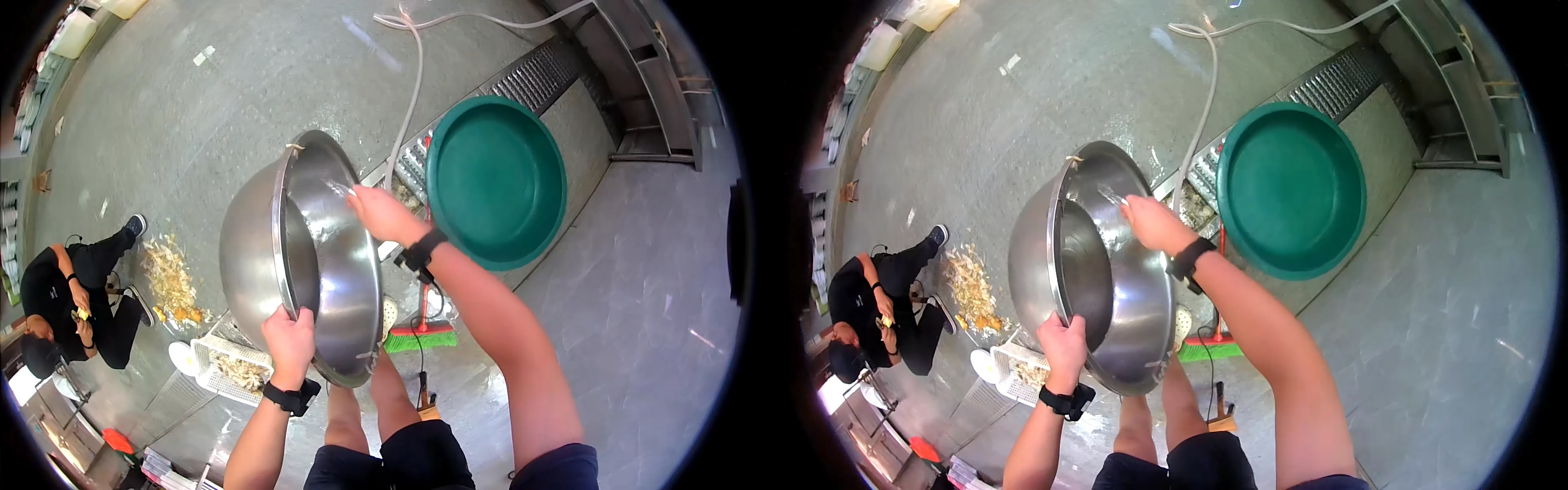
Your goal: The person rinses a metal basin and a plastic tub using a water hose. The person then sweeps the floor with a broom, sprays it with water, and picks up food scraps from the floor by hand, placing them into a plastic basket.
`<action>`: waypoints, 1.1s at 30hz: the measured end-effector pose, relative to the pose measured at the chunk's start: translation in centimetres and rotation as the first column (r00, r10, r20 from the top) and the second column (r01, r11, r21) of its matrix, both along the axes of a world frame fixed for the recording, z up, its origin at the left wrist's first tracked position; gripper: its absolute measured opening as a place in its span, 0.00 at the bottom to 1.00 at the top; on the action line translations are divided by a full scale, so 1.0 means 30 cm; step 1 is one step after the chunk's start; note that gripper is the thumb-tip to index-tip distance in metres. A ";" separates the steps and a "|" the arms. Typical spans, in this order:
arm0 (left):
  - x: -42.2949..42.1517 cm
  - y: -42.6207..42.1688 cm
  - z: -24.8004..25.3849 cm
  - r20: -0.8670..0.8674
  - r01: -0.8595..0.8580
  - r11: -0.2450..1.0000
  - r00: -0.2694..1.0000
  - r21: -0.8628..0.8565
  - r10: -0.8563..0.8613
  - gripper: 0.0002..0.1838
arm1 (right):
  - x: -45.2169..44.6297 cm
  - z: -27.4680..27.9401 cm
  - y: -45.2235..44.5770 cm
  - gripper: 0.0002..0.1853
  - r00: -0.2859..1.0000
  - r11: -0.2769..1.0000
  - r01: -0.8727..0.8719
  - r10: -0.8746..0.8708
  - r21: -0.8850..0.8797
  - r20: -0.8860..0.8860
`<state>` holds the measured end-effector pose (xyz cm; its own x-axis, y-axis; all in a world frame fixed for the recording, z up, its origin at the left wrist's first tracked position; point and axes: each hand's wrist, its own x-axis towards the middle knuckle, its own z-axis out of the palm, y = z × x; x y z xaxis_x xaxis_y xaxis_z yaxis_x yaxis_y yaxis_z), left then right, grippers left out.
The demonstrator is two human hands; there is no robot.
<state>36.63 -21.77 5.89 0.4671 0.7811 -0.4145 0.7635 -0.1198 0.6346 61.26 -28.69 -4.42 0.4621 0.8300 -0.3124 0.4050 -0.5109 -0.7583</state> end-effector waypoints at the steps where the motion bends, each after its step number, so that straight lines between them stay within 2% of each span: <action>1: 0.003 0.000 0.001 -0.005 -0.004 1.000 1.000 0.003 0.004 0.08 | -0.012 0.007 -0.024 0.16 1.000 1.000 0.000 0.000 -0.006 0.010; 3: 0.009 -0.001 -0.003 -0.005 -0.011 1.000 1.000 0.014 0.011 0.08 | -0.041 -0.013 -0.064 0.15 0.998 0.997 0.015 -0.010 -0.076 0.060; 6: -0.007 -0.002 -0.023 0.011 -0.008 0.999 1.000 0.033 0.007 0.08 | -0.092 -0.005 -0.145 0.13 0.993 0.980 -0.111 0.117 -0.166 0.025; 9: 0.005 -0.004 -0.016 0.046 -0.032 0.999 0.998 0.024 0.031 0.08 | -0.151 -0.022 -0.270 0.11 0.998 0.986 -0.055 0.054 -0.155 -0.013; 12: 0.014 -0.002 -0.003 0.016 -0.020 1.000 1.000 0.021 0.020 0.08 | -0.106 -0.132 -0.455 0.09 0.915 0.990 -0.144 0.128 0.012 0.381; 14: 0.019 -0.004 0.004 0.018 -0.029 1.000 0.999 0.004 0.029 0.09 | 0.056 0.032 -0.516 0.08 0.908 0.996 0.017 0.022 -0.090 0.418; 15: 0.020 -0.005 -0.002 0.022 -0.032 0.999 0.999 -0.004 0.032 0.09 | 0.156 0.102 -0.570 0.09 0.940 0.975 0.221 -0.220 0.027 0.261; 16: 0.011 -0.005 -0.024 -0.002 0.005 0.999 1.000 0.042 -0.005 0.10 | 0.277 0.143 -0.658 0.08 0.897 0.956 0.285 -0.292 0.073 0.331; 17: 0.000 -0.002 -0.050 -0.032 0.042 0.996 0.999 0.083 -0.040 0.10 | 0.367 0.299 -0.711 0.08 0.770 0.774 0.628 -0.604 0.078 -0.203; 18: -0.003 0.001 -0.070 -0.051 0.080 0.989 0.996 0.123 -0.074 0.10 | 0.471 0.416 -0.804 0.08 0.721 0.723 0.686 -0.661 0.082 -0.206; 19: 0.005 0.001 -0.070 -0.036 0.067 0.990 0.997 0.128 -0.063 0.11 | 0.502 0.591 -0.865 0.07 0.669 0.648 0.740 -0.738 0.181 -0.089; 20: 0.014 -0.003 -0.049 -0.038 0.056 0.990 0.998 0.130 -0.052 0.11 | 0.566 0.716 -0.996 0.08 0.663 0.634 0.741 -0.742 0.221 -0.095; 21: 0.020 -0.004 -0.038 -0.035 0.046 0.990 0.998 0.135 -0.042 0.11 | 0.573 0.830 -1.123 0.09 0.579 0.543 0.803 -0.809 0.243 -0.103; 22: 0.021 -0.003 -0.035 -0.023 0.034 0.992 0.999 0.119 -0.031 0.11 | 0.565 0.929 -1.282 0.11 0.508 0.490 0.847 -0.860 0.205 -0.046; 23: 0.015 -0.003 -0.030 -0.019 0.026 0.994 1.000 0.105 -0.024 0.11 | 0.514 0.991 -1.426 0.12 0.442 0.456 0.878 -0.890 0.150 0.116; 24: 0.016 -0.002 -0.031 -0.013 0.011 0.995 1.000 0.095 -0.010 0.11 | 0.462 1.001 -1.614 0.13 0.457 0.495 0.861 -0.854 0.119 0.248; 25: 0.004 -0.002 -0.056 0.034 0.006 0.994 0.999 0.106 -0.010 0.12 | 0.401 0.999 -1.778 0.15 0.422 0.476 0.876 -0.832 0.073 0.360; 26: -0.003 -0.002 -0.062 0.018 0.003 0.994 1.000 0.112 -0.005 0.11 | 0.314 1.022 -1.814 0.16 0.362 0.412 0.909 -0.854 0.061 0.374; 28: -0.016 -0.003 -0.053 -0.038 0.012 0.991 0.999 0.130 -0.007 0.11 | 0.260 1.012 -1.855 0.16 0.322 0.343 0.939 -0.872 -0.009 0.369; 30: -0.035 -0.006 -0.060 -0.022 0.003 0.988 1.000 0.157 0.000 0.11 | 0.216 0.978 -1.893 0.16 0.246 0.238 0.969 -0.907 -0.066 0.341; 33: -0.064 -0.006 -0.083 -0.003 -0.020 0.986 1.000 0.166 0.021 0.12 | 0.243 0.860 -1.932 0.17 0.350 0.355 0.932 -0.839 -0.069 0.416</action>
<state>34.72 -21.96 3.39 0.4489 0.8485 -0.2802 0.7695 -0.2077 0.6039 68.54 -86.66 21.37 0.9638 -0.2219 -0.1479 -0.2662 -0.8337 -0.4838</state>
